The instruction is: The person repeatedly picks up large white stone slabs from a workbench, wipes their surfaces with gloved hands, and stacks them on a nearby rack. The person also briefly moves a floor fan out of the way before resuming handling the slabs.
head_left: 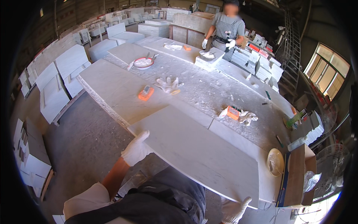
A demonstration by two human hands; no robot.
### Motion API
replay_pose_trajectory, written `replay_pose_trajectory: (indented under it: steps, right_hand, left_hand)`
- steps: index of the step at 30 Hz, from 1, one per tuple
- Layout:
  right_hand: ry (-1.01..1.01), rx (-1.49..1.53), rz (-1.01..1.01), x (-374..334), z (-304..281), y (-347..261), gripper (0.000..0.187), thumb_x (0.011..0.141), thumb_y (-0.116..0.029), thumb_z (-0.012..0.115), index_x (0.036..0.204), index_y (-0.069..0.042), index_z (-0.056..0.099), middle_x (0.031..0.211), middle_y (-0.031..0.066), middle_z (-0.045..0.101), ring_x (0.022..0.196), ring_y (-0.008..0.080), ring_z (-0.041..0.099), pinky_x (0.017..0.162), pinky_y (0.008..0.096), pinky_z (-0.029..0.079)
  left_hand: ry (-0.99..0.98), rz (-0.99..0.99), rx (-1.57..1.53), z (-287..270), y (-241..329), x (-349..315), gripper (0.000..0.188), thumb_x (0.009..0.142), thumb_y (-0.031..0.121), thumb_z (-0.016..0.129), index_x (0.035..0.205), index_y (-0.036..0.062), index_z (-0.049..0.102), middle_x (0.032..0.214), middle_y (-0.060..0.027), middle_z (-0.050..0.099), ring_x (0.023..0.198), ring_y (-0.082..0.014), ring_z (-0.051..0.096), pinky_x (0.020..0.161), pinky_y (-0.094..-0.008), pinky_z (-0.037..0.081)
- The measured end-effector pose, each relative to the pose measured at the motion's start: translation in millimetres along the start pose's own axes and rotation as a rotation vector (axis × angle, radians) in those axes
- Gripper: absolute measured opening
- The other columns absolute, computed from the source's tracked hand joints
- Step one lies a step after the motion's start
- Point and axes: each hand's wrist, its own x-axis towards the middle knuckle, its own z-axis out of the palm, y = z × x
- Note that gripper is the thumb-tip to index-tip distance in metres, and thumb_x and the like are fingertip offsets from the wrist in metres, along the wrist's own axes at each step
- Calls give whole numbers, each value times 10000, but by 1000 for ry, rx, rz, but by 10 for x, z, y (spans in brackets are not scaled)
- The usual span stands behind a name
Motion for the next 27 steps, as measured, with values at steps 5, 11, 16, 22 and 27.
replay_pose_trajectory:
  steps: [5,11,16,22,27]
  right_hand:
    - [-143,77,75,38,-216,-88,970,847,-713,607,1395,73,454,674,63,564,492,149,480,432,261,427]
    - [-216,-202,-281,17,-115,32,835,905,-597,620,1493,-75,337,1471,200,429,1274,393,501,935,612,527]
    - [-129,-485,-360,77,-121,30,796,908,-600,618,1425,-25,431,1345,198,532,1153,332,569,900,495,544]
    - [-193,-411,-302,94,-300,11,780,931,-582,598,1433,-15,411,1413,189,506,1224,348,556,958,553,538]
    - [-106,-648,-343,40,-236,52,788,930,-597,588,1425,-6,421,1382,187,531,1204,344,567,952,552,541]
  left_hand:
    - [8,-52,39,14,16,-12,545,1075,310,363,1536,36,267,1562,-119,350,1439,-292,337,1202,-476,274]
    - [9,-103,-86,-72,27,15,507,1058,308,457,1480,38,375,1495,-90,435,1359,-248,421,1175,-432,324]
    - [261,-243,-275,-179,29,28,481,1038,310,520,1426,37,437,1411,-74,519,1279,-223,496,1129,-363,382]
    - [191,-144,-77,-111,-34,-3,485,1014,344,576,1387,51,476,1340,-64,572,1200,-185,532,1062,-299,424]
    - [441,-212,-94,-83,-11,19,526,1061,314,459,1457,-16,356,1456,-174,456,1364,-313,418,1171,-474,325]
